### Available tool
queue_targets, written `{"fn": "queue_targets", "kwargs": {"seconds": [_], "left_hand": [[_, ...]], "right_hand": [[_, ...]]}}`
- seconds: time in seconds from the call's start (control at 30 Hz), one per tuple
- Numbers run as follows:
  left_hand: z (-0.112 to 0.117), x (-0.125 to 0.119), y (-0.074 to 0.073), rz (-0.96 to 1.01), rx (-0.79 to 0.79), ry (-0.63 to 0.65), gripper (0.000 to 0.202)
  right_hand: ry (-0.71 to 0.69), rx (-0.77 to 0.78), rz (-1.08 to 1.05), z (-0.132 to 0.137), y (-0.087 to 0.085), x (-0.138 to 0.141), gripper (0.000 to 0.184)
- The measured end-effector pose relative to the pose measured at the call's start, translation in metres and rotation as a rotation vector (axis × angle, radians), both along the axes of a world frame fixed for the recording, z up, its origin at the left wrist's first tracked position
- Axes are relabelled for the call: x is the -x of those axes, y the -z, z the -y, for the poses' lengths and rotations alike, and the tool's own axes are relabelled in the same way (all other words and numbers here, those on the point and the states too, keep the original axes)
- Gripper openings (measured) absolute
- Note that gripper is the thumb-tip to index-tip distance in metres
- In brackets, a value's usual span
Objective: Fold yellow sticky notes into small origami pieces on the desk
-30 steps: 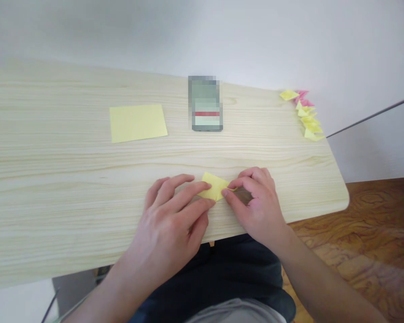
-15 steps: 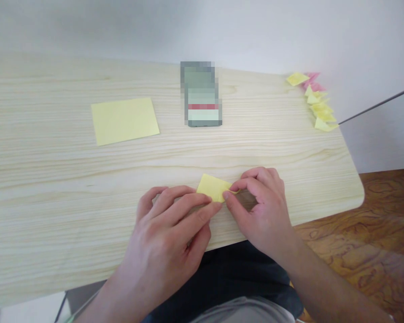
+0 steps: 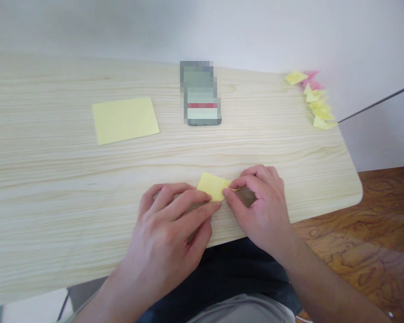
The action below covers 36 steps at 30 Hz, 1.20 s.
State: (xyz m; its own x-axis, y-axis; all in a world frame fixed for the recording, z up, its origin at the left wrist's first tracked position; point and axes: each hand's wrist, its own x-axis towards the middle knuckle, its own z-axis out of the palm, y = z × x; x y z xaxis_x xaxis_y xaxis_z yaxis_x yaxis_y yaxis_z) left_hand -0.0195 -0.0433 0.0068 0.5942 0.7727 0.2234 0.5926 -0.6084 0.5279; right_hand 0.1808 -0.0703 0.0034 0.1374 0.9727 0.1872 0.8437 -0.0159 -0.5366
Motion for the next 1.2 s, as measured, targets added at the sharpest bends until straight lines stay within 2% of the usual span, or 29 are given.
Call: {"fn": "queue_targets", "kwargs": {"seconds": [0.6,0.93,1.07,1.2], "left_hand": [[0.0018,0.0035,0.0027,-0.021,-0.071,0.04,0.032],[0.0042,0.0021,0.0019,-0.029,-0.098,0.017,0.032],[0.0047,0.0021,0.0031,-0.026,-0.114,0.036,0.032],[0.0048,0.0031,0.0048,-0.015,-0.067,0.108,0.036]], "right_hand": [[0.003,-0.032,-0.025,-0.001,0.0046,-0.0021,0.009],[0.007,-0.013,-0.001,-0.0006,0.0032,-0.0024,0.013],[0.02,-0.022,-0.027,-0.0004,0.003,-0.0025,0.025],[-0.002,-0.044,-0.021,0.0007,0.0048,-0.0031,0.014]]}}
